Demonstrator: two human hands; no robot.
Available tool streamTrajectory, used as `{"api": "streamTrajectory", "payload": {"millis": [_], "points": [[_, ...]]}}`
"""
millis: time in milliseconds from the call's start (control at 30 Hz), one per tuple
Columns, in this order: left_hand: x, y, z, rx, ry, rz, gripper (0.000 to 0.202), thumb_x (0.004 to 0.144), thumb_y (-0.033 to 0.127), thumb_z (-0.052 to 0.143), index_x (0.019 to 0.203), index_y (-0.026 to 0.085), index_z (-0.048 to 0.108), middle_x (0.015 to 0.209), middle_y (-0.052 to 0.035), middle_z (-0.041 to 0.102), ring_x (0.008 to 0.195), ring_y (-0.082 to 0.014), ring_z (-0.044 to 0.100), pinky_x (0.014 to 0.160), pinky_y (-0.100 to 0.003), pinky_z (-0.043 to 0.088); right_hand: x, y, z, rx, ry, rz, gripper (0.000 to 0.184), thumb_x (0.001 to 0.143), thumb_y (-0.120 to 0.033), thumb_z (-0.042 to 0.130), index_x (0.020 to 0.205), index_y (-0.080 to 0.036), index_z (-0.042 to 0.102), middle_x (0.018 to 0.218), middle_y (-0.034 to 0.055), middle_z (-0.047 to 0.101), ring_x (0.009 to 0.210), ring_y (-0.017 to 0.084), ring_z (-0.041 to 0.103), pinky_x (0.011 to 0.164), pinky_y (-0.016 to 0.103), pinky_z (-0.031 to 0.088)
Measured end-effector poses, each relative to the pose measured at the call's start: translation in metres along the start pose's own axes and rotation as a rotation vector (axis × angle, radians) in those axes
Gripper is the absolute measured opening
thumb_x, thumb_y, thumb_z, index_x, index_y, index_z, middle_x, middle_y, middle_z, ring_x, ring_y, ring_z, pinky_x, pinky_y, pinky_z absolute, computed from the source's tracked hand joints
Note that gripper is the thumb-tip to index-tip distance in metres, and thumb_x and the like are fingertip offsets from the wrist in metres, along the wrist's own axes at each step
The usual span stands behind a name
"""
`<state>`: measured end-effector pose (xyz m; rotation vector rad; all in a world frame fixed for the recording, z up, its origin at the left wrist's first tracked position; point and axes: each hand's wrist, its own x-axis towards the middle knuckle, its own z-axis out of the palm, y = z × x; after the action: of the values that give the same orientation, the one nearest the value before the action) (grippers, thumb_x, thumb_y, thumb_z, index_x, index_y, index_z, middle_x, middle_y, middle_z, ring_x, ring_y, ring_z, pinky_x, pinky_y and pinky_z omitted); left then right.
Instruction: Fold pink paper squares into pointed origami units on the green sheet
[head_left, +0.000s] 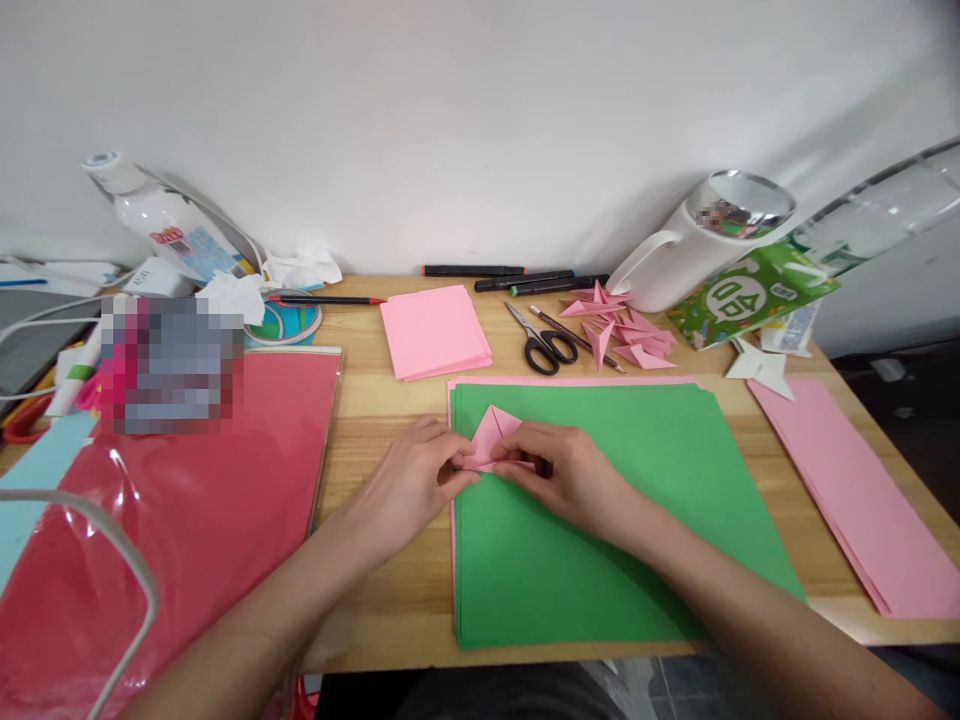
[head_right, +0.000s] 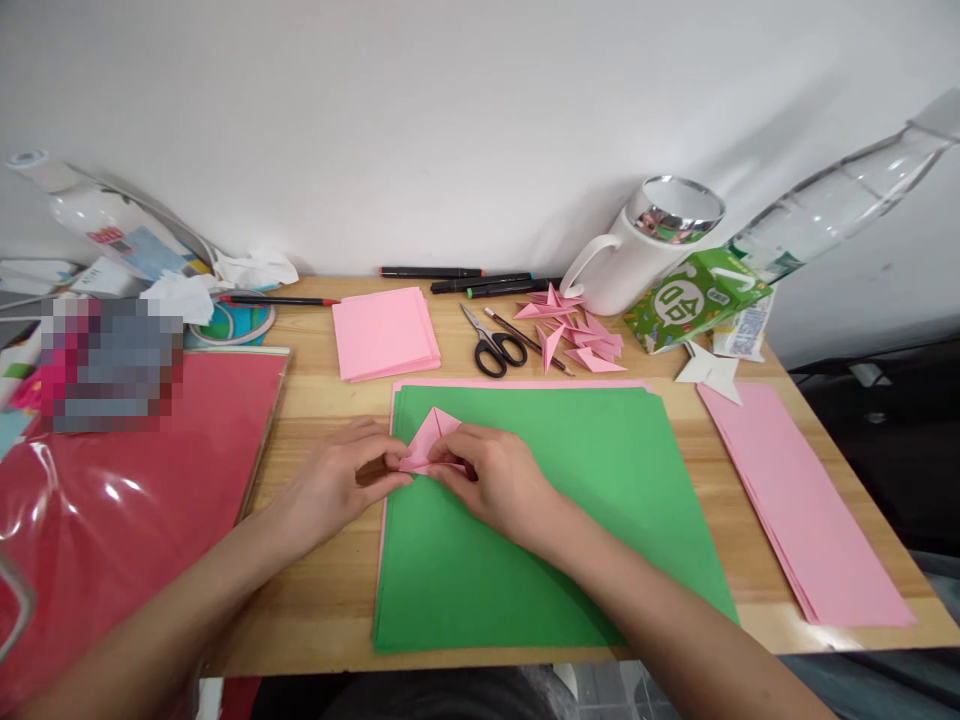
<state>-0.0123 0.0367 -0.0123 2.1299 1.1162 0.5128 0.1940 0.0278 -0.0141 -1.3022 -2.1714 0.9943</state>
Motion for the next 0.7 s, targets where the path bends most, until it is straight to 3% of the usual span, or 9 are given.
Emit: {"api": "streamTrajectory", "payload": {"millis": [367,700], "points": [[0.0028,0.0034,0.0057,0.048,0.038,-0.015,0.012,0.085,0.024,0.061,0.078,0.015,0.064,0.072,-0.0024,0.062,0.074,-0.0166,0.052,0.066,-0.028,0.041,0.002,-0.0041,0.0007,0.023,-0.006,0.075,0.007,0.083,-0.017,0.06,0.082,-0.017,0.066,0.072,0.0011,0.061,0.06,0.011,0.049,0.057,0.023,0.036],[0.002,0.0039,0.0072,0.077,0.031,-0.025,0.015,0.087,0.025,0.057,0.076,0.016,0.062,0.073,-0.0025,0.061,0.074,-0.0173,0.051,0.066,-0.029,0.041,0.0026,-0.0033,0.0006,0.008,0.011,0.047,0.003,0.082,-0.016,0.059,0.079,-0.017,0.06,0.065,-0.0024,0.056,0.055,0.009,0.044,0.052,0.021,0.033]]}}
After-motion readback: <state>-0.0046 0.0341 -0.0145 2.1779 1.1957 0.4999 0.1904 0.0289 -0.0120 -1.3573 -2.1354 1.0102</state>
